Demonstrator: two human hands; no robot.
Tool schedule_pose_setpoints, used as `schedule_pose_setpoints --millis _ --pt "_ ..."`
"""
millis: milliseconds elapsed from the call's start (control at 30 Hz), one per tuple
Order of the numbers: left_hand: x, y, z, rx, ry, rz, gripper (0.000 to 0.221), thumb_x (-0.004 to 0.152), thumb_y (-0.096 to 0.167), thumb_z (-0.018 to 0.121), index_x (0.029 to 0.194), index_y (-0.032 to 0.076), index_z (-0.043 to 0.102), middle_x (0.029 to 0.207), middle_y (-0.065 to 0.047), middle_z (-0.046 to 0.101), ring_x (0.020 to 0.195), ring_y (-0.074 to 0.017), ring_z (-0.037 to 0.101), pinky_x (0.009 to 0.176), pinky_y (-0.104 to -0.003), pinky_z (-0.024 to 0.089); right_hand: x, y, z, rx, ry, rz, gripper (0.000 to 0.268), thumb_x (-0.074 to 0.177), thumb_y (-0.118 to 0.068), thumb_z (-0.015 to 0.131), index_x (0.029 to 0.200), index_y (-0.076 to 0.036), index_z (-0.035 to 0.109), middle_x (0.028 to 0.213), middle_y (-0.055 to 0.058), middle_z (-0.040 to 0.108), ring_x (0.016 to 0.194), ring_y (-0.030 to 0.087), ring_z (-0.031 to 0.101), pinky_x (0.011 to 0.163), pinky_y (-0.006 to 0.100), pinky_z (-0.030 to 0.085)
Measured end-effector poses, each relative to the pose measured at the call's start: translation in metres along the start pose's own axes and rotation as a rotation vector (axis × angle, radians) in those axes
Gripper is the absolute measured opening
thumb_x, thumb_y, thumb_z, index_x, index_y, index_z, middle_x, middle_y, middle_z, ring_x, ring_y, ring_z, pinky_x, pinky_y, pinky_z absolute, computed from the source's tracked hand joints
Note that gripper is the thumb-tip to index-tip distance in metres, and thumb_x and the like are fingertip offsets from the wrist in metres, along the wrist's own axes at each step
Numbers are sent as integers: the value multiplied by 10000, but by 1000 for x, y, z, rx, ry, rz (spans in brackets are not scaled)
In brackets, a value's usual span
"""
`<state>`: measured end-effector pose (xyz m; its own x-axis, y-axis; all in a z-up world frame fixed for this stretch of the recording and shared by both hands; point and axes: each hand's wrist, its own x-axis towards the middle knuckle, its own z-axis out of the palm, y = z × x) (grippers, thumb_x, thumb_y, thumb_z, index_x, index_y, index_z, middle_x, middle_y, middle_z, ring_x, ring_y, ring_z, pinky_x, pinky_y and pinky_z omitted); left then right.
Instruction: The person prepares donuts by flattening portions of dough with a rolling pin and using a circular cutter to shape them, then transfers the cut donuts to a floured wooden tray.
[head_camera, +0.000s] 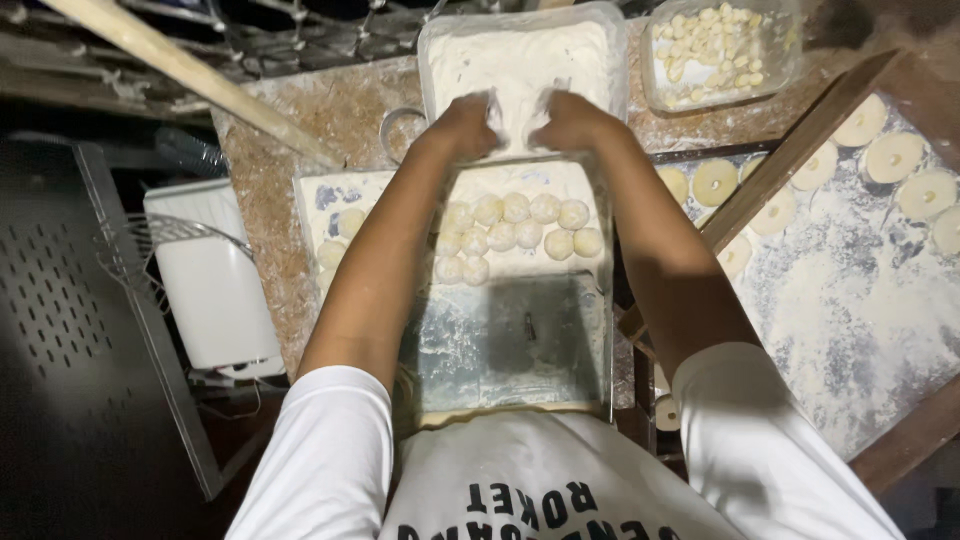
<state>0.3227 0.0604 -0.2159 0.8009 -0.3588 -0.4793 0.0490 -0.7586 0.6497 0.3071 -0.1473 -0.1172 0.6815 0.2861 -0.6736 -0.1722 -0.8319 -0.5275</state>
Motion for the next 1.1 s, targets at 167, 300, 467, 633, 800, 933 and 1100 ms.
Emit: schedule_pose_setpoints --millis 167,300,467,633,800,933,1100 --pt "-112 65 -34 -670 285 -46 829 861 226 829 1482 -125 405 1414 -391 533 1321 -491 565 1098 -553 512 -51 -9 25 410 423 -341 515 883 -113 715 1310 112 536 1161 302 634 1135 441 639 929 536 512" --pt "-221 61 11 -729 593 196 506 893 -3 722 1365 -46 546 1251 -226 588 980 -358 718 737 -434 659 -126 -12 119 411 793 -492 224 964 -71 645 1157 40 621 1051 220 606 987 344 627 829 425 568" --pt "-332 -46 173 147 719 277 236 975 202 702 1168 65 700 1112 -166 710 1019 -341 722 802 -496 618 -181 -19 243 65 628 -581 209 998 -176 555 1057 -4 659 981 237 648 1007 494 644 962 595 486" --pt "-368 -60 165 833 787 407 400 930 307 620 1294 156 685 1335 -72 655 1118 -299 678 784 -428 631 -180 23 323 -659 323 -572 570 875 -425 683 1261 -6 649 1404 307 561 1339 460 529 1195 521 350" --pt "-321 -25 22 225 603 -191 455 1005 235 599 1414 34 586 1333 -386 558 1187 -552 592 880 -622 554 -137 -14 252 -143 352 -609 583 983 -246 568 1510 -38 433 1543 281 386 1468 495 328 1252 586 218" --pt "-261 -63 -35 86 291 -243 675 937 187 644 1547 20 408 1488 -306 498 1367 -484 509 1128 -573 450 -87 -48 213 -141 427 -650 583 917 -179 649 1461 -61 479 1486 207 454 1422 482 388 1204 585 324" --pt "-223 -122 -42 170 85 -347 630 794 206 764 1403 150 612 1410 -218 575 1290 -450 576 1052 -546 504 -42 -119 221 -299 174 -501 565 935 -340 624 1463 -154 545 1555 130 487 1437 432 436 1109 602 438"
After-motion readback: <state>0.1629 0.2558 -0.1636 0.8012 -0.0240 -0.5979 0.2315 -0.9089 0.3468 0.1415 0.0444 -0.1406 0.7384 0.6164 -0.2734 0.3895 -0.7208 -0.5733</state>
